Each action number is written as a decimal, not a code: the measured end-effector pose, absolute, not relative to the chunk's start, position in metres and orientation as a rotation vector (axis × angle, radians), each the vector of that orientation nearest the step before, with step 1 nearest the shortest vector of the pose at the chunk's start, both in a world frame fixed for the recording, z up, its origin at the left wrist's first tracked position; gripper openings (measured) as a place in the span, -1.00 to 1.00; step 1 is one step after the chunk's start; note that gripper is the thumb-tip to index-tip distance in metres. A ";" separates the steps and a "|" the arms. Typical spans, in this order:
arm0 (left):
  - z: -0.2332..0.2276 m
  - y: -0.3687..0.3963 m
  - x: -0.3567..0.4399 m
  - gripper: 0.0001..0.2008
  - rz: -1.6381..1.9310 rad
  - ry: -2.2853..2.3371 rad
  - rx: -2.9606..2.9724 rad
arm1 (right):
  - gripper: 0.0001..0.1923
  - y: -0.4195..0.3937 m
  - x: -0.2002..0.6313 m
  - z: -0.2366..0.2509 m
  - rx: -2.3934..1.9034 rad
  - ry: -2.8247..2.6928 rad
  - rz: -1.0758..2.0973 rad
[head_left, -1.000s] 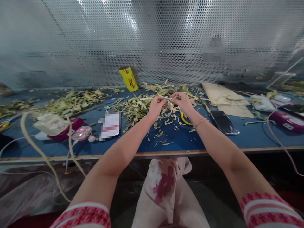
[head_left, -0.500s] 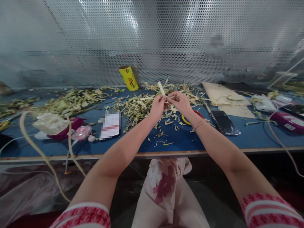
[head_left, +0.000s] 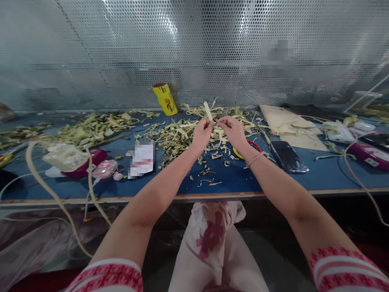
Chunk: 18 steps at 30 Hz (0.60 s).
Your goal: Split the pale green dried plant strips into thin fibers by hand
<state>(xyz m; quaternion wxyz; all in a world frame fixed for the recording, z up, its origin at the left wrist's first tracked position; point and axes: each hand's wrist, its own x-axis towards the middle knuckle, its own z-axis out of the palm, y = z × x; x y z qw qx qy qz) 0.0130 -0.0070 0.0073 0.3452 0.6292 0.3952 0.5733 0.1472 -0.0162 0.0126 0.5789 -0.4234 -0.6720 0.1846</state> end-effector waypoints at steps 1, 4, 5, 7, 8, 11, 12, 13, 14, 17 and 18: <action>0.008 -0.008 0.013 -0.73 1.480 1.046 1.656 | -0.90 -0.015 0.148 0.013 -0.998 -1.553 0.443; 0.010 -0.011 0.012 -0.73 1.451 1.073 1.697 | -0.88 -0.014 0.150 0.013 -1.031 -1.508 0.486; 0.011 -0.012 0.012 -0.73 1.447 1.072 1.703 | -0.88 -0.014 0.151 0.014 -1.038 -1.497 0.497; 0.011 -0.014 0.013 -0.72 1.448 1.061 1.693 | -0.88 -0.014 0.152 0.014 -1.034 -1.482 0.507; 0.011 -0.014 0.013 -0.72 1.452 1.050 1.676 | -0.89 -0.014 0.152 0.015 -1.027 -1.475 0.505; 0.011 -0.015 0.014 -0.72 1.470 1.001 1.568 | -0.90 -0.013 0.151 0.015 -1.003 -1.462 0.516; 0.012 -0.016 0.014 -0.73 1.474 0.985 1.514 | -0.90 -0.013 0.151 0.015 -0.995 -1.464 0.526; 0.013 -0.017 0.015 -0.73 1.475 0.968 1.458 | -0.91 -0.013 0.150 0.016 -0.985 -1.467 0.533; 0.013 -0.017 0.015 -0.73 1.475 0.953 1.401 | -0.91 -0.013 0.149 0.016 -0.975 -1.472 0.536; 0.014 -0.018 0.016 -0.73 1.490 0.915 1.272 | -0.92 -0.016 0.147 0.018 -0.945 -1.480 0.537; 0.014 -0.018 0.016 -0.73 1.503 0.905 1.249 | -0.92 -0.017 0.146 0.019 -0.937 -1.479 0.539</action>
